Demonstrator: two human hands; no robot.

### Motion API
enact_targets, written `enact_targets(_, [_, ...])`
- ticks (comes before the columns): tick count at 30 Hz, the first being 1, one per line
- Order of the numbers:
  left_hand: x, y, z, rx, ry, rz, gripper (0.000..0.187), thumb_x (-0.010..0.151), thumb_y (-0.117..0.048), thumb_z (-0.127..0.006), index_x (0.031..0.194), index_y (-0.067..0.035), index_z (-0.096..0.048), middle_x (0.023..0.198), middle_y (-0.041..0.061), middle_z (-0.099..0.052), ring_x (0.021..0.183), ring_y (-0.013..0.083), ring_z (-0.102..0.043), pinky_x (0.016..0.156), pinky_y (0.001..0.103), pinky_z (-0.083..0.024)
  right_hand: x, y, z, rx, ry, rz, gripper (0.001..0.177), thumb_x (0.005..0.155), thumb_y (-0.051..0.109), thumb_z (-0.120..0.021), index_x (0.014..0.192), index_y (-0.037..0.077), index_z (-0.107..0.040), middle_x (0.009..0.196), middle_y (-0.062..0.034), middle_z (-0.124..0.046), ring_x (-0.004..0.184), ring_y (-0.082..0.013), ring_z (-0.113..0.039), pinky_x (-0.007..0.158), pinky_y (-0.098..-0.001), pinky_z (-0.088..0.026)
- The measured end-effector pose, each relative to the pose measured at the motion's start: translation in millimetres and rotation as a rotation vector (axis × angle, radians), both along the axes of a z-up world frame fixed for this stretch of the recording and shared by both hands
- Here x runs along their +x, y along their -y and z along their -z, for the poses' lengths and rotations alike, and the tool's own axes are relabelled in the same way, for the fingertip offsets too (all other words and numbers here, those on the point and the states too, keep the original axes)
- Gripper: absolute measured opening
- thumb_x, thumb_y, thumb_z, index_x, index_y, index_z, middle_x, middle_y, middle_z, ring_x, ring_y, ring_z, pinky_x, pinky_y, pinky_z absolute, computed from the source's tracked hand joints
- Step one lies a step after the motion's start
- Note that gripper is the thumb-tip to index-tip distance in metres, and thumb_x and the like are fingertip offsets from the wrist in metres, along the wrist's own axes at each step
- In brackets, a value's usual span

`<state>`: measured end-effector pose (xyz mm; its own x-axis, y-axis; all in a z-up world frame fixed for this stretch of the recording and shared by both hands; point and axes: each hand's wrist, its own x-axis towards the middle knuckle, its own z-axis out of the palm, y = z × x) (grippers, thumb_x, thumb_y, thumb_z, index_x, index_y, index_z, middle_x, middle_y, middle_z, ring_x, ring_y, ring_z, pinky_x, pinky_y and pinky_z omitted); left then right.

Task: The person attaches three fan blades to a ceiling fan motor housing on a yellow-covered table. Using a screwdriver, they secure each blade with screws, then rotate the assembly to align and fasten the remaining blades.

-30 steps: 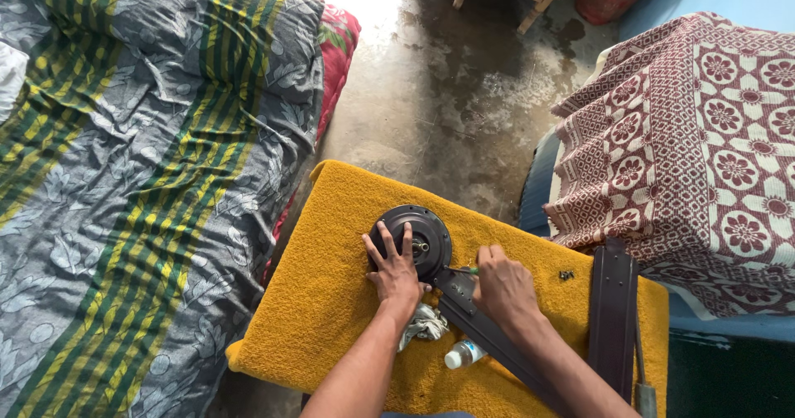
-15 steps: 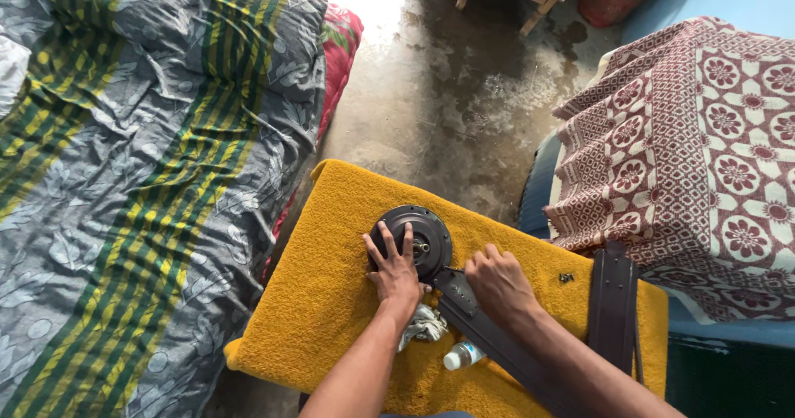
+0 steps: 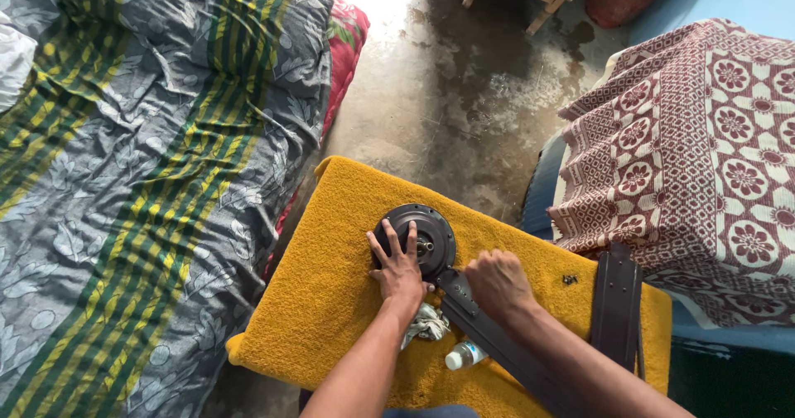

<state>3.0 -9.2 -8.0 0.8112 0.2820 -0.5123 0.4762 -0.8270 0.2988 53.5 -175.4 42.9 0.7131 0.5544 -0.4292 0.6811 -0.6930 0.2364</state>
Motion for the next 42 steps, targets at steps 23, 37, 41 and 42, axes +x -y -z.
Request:
enact_targets(23, [2,-1,6,-0.06,0.013,-0.02,0.14,0.065,-0.041,-0.097,0.16,-0.039,0.005,0.167,0.019,0.017,0.15,0.0559,0.011,0.096,0.071,-0.051,12,2,-18,0.157,0.028,0.015,0.023,0.073,0.001,-0.068,0.096,-0.001,-0.068,0.089,-0.0171,-0.067,0.07,-0.0248,-0.068,0.057,-0.0352,-0.059])
enact_targets(37, [1,-2,1,-0.023,0.017,0.0,0.137,0.067,-0.04,-0.096,0.16,-0.04,0.005,0.166,0.021,0.016,0.149,0.0578,0.011,0.094,0.069,-0.053,11,-2,-21,0.091,-0.011,-0.147,0.013,0.085,0.001,-0.06,0.079,0.0,-0.071,0.074,-0.0146,-0.07,0.06,-0.0213,-0.066,0.055,-0.0368,-0.056])
enact_targets(41, [3,1,1,-0.014,0.019,0.006,0.137,0.068,-0.041,-0.096,0.16,-0.039,0.005,0.165,0.022,0.016,0.149,0.0586,0.011,0.094,0.07,-0.053,16,-8,-34,0.058,-0.221,0.259,0.028,0.1,0.021,-0.06,0.083,0.003,-0.073,0.074,-0.0167,-0.072,0.064,-0.0278,-0.072,0.059,-0.0417,-0.057])
enact_targets(42, [2,-1,1,-0.013,0.017,0.006,0.137,0.068,-0.04,-0.096,0.16,-0.039,0.005,0.165,0.022,0.016,0.149,0.0585,0.01,0.094,0.07,-0.053,20,-10,-37,0.075,-0.22,0.306,0.025,0.096,0.02,-0.063,0.08,0.003,-0.074,0.075,-0.0178,-0.071,0.066,-0.0288,-0.071,0.061,-0.0431,-0.057])
